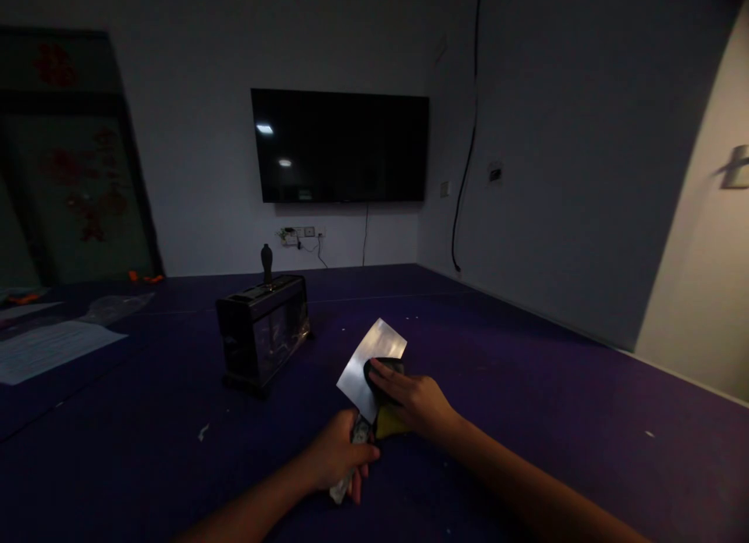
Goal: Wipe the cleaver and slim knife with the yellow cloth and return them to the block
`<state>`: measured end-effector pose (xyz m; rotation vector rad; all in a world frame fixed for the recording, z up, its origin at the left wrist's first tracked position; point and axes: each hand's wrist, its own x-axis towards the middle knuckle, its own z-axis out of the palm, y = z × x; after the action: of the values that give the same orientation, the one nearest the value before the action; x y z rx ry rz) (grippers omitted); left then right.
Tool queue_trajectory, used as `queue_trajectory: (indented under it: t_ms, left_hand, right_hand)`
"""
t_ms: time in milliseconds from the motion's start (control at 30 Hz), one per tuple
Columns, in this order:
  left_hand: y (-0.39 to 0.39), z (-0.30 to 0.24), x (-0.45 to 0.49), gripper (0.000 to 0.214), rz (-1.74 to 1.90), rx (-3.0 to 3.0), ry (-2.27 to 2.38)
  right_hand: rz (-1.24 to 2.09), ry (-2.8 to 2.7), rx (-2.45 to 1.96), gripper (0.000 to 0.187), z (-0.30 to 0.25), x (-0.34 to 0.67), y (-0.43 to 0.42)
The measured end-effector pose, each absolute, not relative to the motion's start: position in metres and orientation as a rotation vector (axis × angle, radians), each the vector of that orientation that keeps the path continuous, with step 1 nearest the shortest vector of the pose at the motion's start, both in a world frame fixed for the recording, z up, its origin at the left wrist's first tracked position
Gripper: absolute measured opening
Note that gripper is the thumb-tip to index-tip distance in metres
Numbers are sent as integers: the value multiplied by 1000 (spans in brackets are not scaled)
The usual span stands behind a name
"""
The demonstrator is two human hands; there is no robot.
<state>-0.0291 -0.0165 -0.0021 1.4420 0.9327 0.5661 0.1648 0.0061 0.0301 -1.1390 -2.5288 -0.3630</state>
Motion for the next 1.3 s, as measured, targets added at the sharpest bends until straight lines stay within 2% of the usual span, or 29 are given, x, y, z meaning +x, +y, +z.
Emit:
queue_trajectory:
  t_ms: [300,600,867,1000,1300]
  left_hand:
    - [-17,-1,-28,27,565,1468,902]
    - [-15,-4,-27,40,587,1419,968]
    - [-14,-7,-27,38,612,1452,950]
    - [-14,-7,-27,37,602,1440,973]
    - [-15,-1,-30,34,520,1483,897]
  right_hand:
    - [-359,-2387,-1264,74,26,171,16]
    - [-424,-2638,-927,66,28,151,-6]
    - [-472,-2663,-749,57,26,146,-8]
    - [-493,-2662,-819,57,29,147,-8]
    - [-357,-2396,-1266,77,27,170,15]
